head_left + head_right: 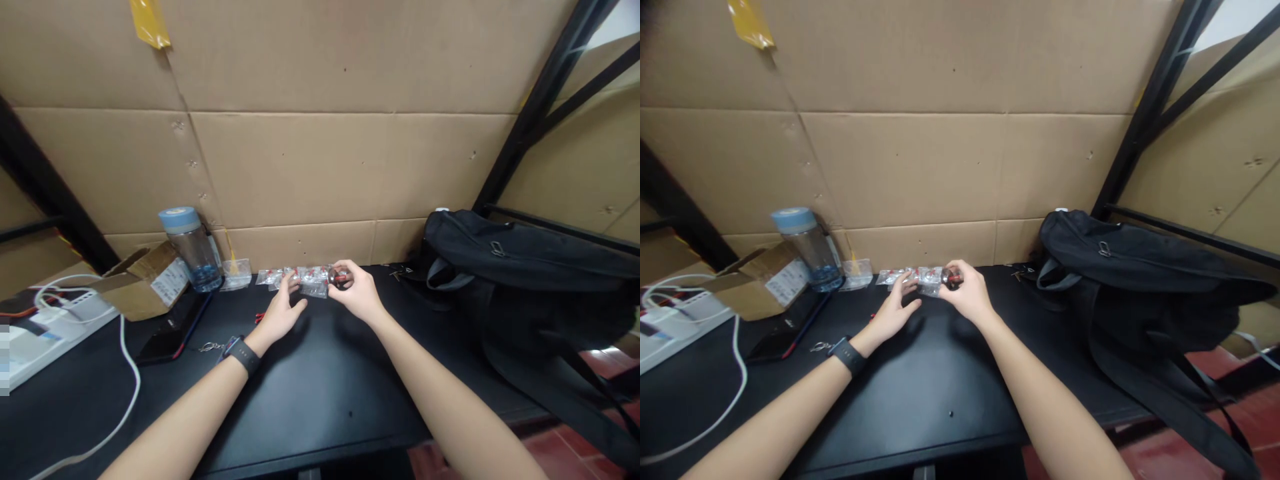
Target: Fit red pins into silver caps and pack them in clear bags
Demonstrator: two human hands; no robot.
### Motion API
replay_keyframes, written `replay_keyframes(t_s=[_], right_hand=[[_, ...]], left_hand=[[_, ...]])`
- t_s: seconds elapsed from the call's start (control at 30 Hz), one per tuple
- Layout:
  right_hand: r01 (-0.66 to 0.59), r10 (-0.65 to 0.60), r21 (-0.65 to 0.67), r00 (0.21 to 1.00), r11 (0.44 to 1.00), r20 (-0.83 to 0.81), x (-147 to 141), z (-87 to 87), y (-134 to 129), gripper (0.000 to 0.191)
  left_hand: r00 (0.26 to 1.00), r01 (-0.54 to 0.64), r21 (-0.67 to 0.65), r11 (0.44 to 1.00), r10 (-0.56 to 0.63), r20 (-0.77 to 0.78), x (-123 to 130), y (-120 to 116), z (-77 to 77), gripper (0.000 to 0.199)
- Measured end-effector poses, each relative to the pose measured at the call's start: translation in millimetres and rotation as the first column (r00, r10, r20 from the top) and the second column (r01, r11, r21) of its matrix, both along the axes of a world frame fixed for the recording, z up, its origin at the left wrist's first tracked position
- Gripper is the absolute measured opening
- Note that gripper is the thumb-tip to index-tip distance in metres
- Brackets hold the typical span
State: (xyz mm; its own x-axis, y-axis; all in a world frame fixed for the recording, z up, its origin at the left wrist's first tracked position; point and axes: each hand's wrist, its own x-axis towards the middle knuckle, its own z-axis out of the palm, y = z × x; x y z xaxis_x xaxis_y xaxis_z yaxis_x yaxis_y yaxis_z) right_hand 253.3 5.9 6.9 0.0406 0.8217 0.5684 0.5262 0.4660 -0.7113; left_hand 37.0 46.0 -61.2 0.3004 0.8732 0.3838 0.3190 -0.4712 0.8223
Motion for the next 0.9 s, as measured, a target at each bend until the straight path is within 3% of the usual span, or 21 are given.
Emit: replay_keyframes(t_s=[0.13,0.23,0.33,0.57,0.77,0.9], right_hand=[[0.114,-0.114,-0.004,0.993,0.994,-0.01,22,3.2,9,0.033],[0.143,-0.142,-0.025,0.99,0.989,0.006,33,4.2,13,0.034],[0.137,-0.135,-0.046,0.99,0.99,0.04,36,6.3,12,0.033],[-0.017,0.035,-0.141,0.991,0.99,0.131,38,11.1,6,0.034],[-0.016,0.051,-0.179,0.981,0.984,0.187,45,8.4,8,0.033],[-0.126,0.208,-0.282,0.936,0.951,0.284,48,11.0,3,0.029]], left_hand=[[0.993,0.085,-0.004,0.996,-0.085,-0.078,1,-5,0.8,0.065],[0.949,0.13,0.108,0.986,-0.093,-0.301,4,-15,7.8,0.045],[0.874,0.215,0.157,0.964,-0.118,-0.472,7,-24,12.8,0.048],[0.807,0.282,0.206,0.937,-0.115,-0.579,7,-32,15.6,0.046],[0.74,0.361,0.25,0.898,-0.113,-0.663,3,-37,18.9,0.04],[0.705,0.353,0.268,0.896,-0.066,-0.706,3,-41,18.5,0.039]])
